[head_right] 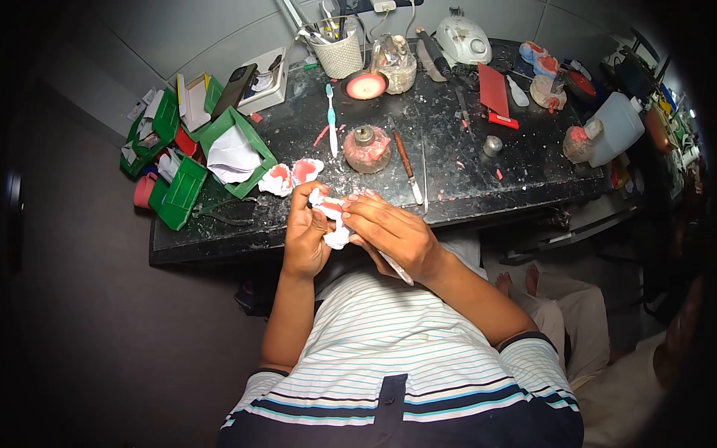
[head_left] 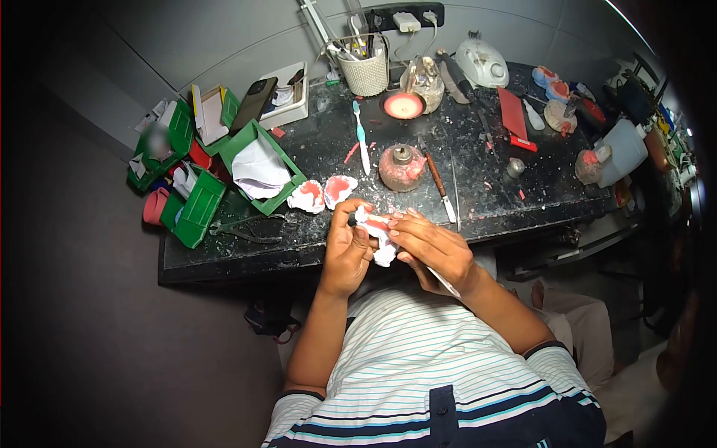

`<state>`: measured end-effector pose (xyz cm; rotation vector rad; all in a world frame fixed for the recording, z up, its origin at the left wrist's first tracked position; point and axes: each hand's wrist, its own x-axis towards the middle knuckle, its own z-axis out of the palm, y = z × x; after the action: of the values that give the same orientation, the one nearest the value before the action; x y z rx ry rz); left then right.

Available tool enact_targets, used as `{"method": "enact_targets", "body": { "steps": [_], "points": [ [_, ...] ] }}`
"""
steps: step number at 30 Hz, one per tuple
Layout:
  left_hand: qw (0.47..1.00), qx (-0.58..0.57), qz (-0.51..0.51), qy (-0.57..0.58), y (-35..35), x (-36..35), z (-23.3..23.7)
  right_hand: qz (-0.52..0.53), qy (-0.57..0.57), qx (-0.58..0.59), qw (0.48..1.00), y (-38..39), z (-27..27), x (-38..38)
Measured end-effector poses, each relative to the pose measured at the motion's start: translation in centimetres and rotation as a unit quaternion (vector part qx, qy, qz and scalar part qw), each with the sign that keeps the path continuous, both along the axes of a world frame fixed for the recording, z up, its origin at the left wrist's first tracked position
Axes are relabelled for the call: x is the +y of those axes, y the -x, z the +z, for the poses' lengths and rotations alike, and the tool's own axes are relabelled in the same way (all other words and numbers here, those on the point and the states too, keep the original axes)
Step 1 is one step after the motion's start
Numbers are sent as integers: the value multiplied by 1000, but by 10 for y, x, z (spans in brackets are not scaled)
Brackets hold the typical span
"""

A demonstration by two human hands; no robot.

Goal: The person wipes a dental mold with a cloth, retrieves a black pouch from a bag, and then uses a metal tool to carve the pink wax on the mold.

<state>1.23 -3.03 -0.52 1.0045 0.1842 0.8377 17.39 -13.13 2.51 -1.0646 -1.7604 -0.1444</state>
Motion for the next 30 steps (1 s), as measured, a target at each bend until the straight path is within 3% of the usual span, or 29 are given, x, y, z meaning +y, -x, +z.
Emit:
{"method": "enact_targets", "body": {
  "steps": [17, 21, 24, 26, 28, 29, 30],
  "points": [
    [1000, -19, -12, 2, 2, 4, -10, 15, 2, -12, 1000, -1, -4, 1],
    [999, 25, 29, -13, 4, 1, -12, -38, 28, 51, 998, -1, 2, -15],
    [1000, 12, -17, -21, -1, 4, -11, -9, 23, 99, 995, -12, 18, -25],
    [999, 30, -18, -36, -2, 3, -8, 11, -6, 123, 992, -17, 55, -49],
    [999, 26, -19, -37, -2, 3, -7, 37, -112, 198, 973, -17, 95, -78],
    [999, 31, -20, -36, -1, 3, -7, -17, -233, 153, 960, -34, 91, -100],
    [999, 27, -19, -33, -2, 2, -9, 18, -287, 270, 919, -50, 93, -147]
  ]
}}
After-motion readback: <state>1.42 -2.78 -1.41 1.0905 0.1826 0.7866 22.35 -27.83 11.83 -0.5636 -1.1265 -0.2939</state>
